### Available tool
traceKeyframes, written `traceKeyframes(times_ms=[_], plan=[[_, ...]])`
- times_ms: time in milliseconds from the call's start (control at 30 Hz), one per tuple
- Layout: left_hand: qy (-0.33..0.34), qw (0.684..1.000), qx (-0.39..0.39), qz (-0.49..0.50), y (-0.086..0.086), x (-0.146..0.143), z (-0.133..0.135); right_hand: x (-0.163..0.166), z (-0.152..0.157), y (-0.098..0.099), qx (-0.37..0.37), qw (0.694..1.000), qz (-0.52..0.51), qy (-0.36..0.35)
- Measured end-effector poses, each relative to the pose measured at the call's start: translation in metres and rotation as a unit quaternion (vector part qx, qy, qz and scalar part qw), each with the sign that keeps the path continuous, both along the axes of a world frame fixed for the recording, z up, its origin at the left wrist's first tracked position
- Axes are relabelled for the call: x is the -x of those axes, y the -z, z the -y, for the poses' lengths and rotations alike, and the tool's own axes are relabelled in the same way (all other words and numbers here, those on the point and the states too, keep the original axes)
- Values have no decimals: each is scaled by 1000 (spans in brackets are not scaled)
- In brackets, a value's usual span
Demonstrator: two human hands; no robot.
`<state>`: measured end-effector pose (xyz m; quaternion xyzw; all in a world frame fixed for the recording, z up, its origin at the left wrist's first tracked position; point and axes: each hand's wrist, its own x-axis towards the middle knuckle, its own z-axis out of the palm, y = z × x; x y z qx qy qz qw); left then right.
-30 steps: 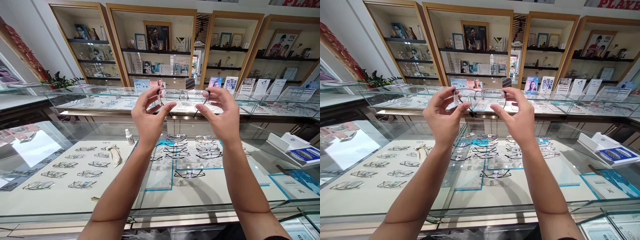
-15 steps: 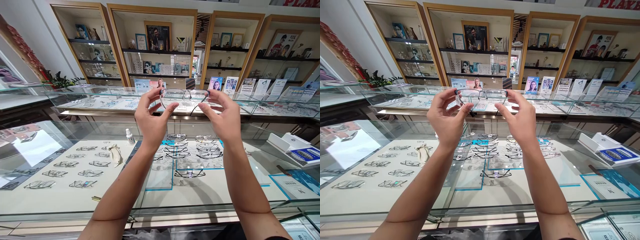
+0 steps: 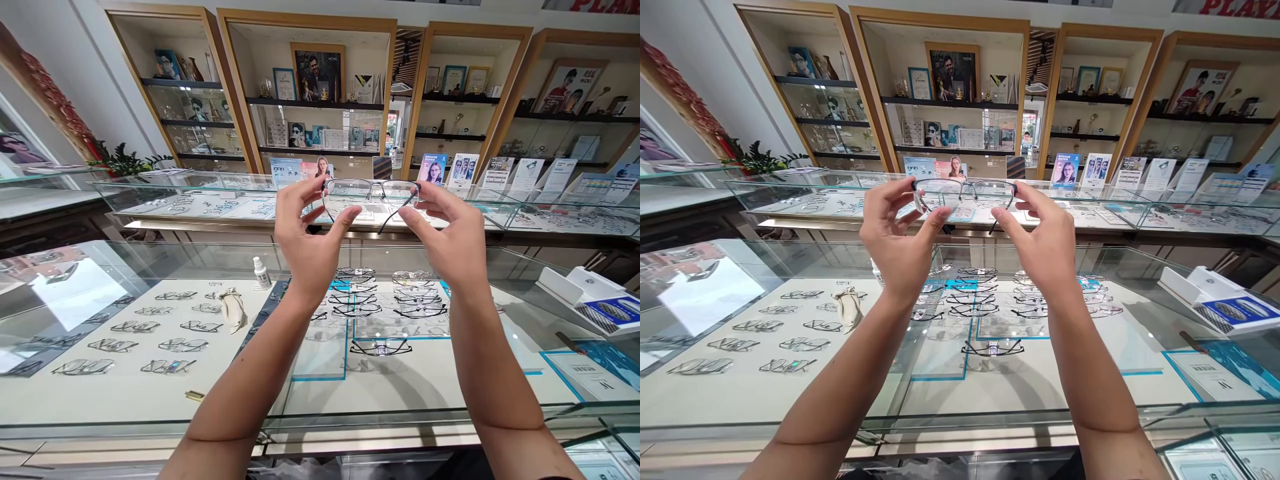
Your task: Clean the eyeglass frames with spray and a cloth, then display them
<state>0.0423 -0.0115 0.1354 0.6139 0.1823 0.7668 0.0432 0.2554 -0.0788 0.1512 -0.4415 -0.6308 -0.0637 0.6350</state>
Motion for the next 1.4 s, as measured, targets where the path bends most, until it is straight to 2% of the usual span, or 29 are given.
traceKeyframes(times_ms=[333,567,1033,1400], plan=[[5,1000,-2,-11,1,3,-7,-3,3,-2,-15,1000,9,-3],[32,999,30,-14,0,7,-13,-1,7,-4,-17,1000,4,-11],[30,999,31,-27,-1,5,-13,-2,7,-6,-4,1000,-1,-19],[16,999,31,-36,2,4,-16,-1,9,-7,-20,999,33,4]])
